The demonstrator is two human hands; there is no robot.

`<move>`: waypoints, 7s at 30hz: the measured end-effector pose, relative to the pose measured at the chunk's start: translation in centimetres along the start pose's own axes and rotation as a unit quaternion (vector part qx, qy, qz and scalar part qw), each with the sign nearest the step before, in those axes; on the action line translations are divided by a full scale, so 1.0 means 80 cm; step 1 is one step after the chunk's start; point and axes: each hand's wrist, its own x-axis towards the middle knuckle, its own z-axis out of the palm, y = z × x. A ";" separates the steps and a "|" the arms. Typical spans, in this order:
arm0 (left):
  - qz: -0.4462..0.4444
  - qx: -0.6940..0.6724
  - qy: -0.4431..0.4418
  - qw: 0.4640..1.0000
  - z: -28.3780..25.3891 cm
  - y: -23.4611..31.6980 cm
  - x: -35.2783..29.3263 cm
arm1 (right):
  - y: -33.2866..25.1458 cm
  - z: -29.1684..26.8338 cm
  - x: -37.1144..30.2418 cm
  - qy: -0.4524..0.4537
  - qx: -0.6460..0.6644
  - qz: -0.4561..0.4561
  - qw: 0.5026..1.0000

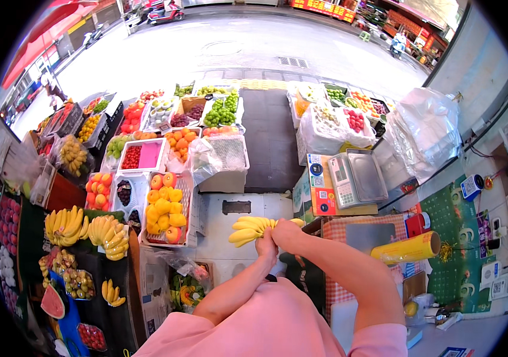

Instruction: The person retrieves a bunch of bananas from a cardboard box, places it on a scale, and wraps it in plastic film by hand.

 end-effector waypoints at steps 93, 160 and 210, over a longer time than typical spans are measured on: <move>-0.093 0.141 -0.303 0.938 0.083 0.092 -0.142 | 0.033 0.000 -0.262 0.606 0.222 0.216 0.732; 0.001 0.604 -0.451 0.657 0.251 -0.040 -0.072 | 0.236 0.132 -0.508 0.483 0.114 0.608 0.620; -0.332 0.070 -0.508 0.792 0.282 -0.100 -0.228 | 0.235 -0.035 -0.606 0.766 0.447 0.216 0.408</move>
